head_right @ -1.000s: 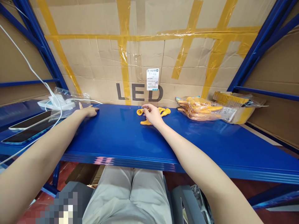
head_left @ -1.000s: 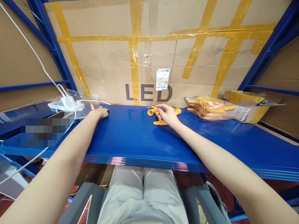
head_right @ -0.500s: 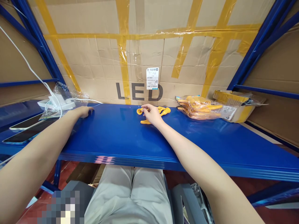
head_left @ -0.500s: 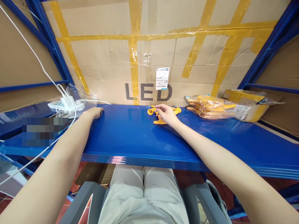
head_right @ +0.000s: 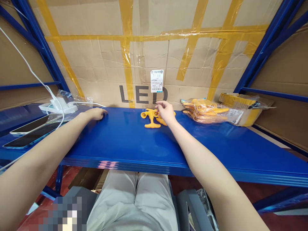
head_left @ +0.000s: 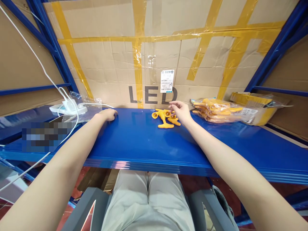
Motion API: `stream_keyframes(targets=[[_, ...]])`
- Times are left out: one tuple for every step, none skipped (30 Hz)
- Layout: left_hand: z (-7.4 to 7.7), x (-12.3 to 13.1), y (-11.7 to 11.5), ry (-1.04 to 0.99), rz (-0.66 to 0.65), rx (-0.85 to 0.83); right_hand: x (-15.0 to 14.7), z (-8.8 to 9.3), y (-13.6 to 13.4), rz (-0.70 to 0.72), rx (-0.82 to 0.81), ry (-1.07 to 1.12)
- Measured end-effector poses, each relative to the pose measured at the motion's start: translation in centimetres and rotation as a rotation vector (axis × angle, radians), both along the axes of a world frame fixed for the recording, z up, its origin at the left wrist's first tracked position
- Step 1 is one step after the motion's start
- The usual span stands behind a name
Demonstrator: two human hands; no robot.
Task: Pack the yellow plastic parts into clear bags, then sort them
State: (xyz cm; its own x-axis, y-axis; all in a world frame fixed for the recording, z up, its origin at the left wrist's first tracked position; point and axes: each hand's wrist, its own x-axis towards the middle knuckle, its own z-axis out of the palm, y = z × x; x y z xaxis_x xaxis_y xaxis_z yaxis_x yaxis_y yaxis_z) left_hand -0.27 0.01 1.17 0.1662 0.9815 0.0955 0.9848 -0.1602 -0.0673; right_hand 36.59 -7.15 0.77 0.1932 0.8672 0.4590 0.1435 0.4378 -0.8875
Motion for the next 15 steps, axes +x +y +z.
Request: stream_keyframes(targets=[[0.1,0.6,0.0,0.027,-0.013,-0.022,0.5,0.3,0.2,-0.037,0.002,0.048],[0.2,1.2,0.0,0.049,-0.028,-0.045,1.2,0.6,0.3,-0.077,-0.002,0.106],[0.3,2.0,0.0,0.064,-0.049,-0.056,1.9,0.9,0.5,-0.121,-0.015,0.172],[0.4,2.7,-0.2,0.074,-0.076,-0.059,2.7,1.2,0.7,-0.163,-0.029,0.243],[0.6,3.6,-0.3,0.08,-0.102,-0.062,3.6,1.4,0.9,-0.206,-0.052,0.324],[0.7,4.5,-0.5,0.086,-0.129,-0.067,4.5,1.5,1.1,-0.244,-0.078,0.411],[0.8,5.5,-0.8,0.092,-0.153,-0.08,5.5,1.5,1.3,-0.269,-0.119,0.497],[0.9,6.5,-1.1,0.092,-0.189,-0.092,6.5,1.4,1.4,-0.29,-0.167,0.583],[1.0,7.5,-1.4,0.089,-0.222,-0.107,7.4,1.2,1.6,-0.307,-0.207,0.656],[1.2,8.6,-1.7,0.084,-0.249,-0.126,8.3,0.9,1.8,-0.321,-0.238,0.716],[1.3,9.6,-2.0,0.081,-0.27,-0.147,9.0,0.6,1.9,-0.331,-0.26,0.764],[1.4,10.6,-2.4,0.075,-0.296,-0.16,9.5,0.3,2.0,-0.328,-0.27,0.805],[1.4,11.6,-2.7,0.073,-0.304,-0.181,9.9,0.0,2.1,-0.323,-0.275,0.838],[1.4,12.4,-3.0,0.064,-0.31,-0.19,10.2,-0.2,2.2,-0.318,-0.271,0.863],[1.3,13.1,-3.4,0.051,-0.306,-0.195,10.3,-0.4,2.2,-0.313,-0.261,0.879]])
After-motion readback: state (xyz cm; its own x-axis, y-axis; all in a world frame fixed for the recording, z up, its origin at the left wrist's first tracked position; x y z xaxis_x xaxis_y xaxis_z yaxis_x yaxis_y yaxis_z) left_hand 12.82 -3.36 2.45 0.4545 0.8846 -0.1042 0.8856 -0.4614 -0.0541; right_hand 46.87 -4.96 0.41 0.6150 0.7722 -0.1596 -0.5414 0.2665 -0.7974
